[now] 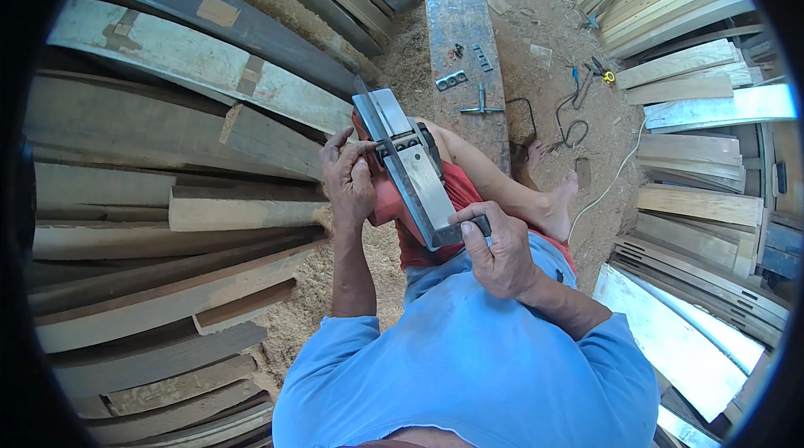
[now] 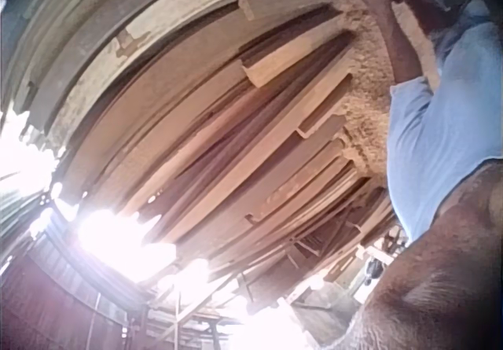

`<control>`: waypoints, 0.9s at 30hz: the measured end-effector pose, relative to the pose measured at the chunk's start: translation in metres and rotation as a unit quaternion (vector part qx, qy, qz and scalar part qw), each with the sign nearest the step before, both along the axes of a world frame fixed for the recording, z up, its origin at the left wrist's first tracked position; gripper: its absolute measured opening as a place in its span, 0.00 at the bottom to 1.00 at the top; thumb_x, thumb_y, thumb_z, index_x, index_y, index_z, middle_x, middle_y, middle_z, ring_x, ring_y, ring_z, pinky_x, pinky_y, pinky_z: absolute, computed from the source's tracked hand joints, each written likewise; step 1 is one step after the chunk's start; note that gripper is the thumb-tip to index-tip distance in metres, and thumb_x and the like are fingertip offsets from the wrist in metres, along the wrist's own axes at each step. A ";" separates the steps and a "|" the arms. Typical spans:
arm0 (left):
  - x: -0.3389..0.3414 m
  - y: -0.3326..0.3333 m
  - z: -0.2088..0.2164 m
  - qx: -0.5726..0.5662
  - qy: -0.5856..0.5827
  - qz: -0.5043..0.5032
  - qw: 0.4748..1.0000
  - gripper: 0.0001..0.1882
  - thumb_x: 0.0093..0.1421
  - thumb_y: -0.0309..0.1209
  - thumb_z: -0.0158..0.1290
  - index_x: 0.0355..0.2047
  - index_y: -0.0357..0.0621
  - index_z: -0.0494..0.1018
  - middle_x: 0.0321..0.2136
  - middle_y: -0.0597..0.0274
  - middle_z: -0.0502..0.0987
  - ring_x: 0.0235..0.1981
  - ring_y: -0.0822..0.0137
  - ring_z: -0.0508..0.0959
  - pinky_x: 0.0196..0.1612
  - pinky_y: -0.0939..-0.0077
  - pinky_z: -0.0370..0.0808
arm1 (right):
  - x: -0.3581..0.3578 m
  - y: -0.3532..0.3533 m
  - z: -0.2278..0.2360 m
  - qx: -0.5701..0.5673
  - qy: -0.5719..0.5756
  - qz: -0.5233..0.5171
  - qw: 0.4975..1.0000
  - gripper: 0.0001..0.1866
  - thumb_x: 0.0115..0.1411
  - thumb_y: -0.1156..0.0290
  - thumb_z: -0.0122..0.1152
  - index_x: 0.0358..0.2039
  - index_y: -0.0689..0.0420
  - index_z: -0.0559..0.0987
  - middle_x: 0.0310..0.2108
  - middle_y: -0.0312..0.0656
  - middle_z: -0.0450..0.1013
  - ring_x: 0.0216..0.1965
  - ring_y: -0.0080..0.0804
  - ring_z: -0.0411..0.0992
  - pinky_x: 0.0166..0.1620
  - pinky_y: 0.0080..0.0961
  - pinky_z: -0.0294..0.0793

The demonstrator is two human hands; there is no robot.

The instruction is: The person loosens and tightens screws on the base of a power planer using a screwdriver. They handle a small metal strip to check the alignment of the blades before finishing the adjustments.

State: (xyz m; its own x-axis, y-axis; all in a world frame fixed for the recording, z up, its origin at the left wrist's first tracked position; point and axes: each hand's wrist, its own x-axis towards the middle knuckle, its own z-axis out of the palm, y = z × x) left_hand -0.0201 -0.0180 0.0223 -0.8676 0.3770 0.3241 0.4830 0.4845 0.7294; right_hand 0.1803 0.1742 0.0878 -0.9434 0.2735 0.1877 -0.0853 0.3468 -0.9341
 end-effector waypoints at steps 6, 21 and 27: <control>-0.001 -0.001 -0.004 0.022 -0.007 -0.003 1.000 0.19 0.55 0.23 0.45 0.42 0.40 0.84 0.58 0.37 0.74 0.64 0.46 0.70 0.67 0.51 0.67 | 0.000 0.000 -0.003 -0.008 0.005 0.005 1.000 0.07 0.73 0.73 0.52 0.45 0.63 0.77 0.23 0.42 0.74 0.21 0.30 0.73 0.27 0.30 0.72; -0.007 0.000 -0.004 0.074 -0.049 -0.057 0.994 0.17 0.51 0.18 0.47 0.36 0.41 0.83 0.59 0.46 0.75 0.61 0.48 0.71 0.63 0.54 0.69 | 0.004 0.000 -0.005 -0.006 0.006 0.003 1.000 0.08 0.73 0.73 0.53 0.45 0.62 0.77 0.23 0.42 0.74 0.20 0.30 0.72 0.27 0.31 0.70; -0.003 0.001 -0.001 0.054 -0.029 -0.047 0.997 0.17 0.49 0.19 0.48 0.35 0.43 0.84 0.59 0.46 0.75 0.61 0.47 0.69 0.66 0.52 0.64 | 0.003 0.000 -0.005 -0.007 0.005 0.001 1.000 0.07 0.73 0.73 0.53 0.45 0.62 0.77 0.22 0.42 0.73 0.20 0.30 0.72 0.27 0.31 0.70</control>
State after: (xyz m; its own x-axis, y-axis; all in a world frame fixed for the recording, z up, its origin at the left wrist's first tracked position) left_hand -0.0233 -0.0168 0.0213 -0.8485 0.4241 0.3165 0.4776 0.3562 0.8031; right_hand 0.1836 0.1744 0.0826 -0.9421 0.2741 0.1932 -0.0956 0.3328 -0.9381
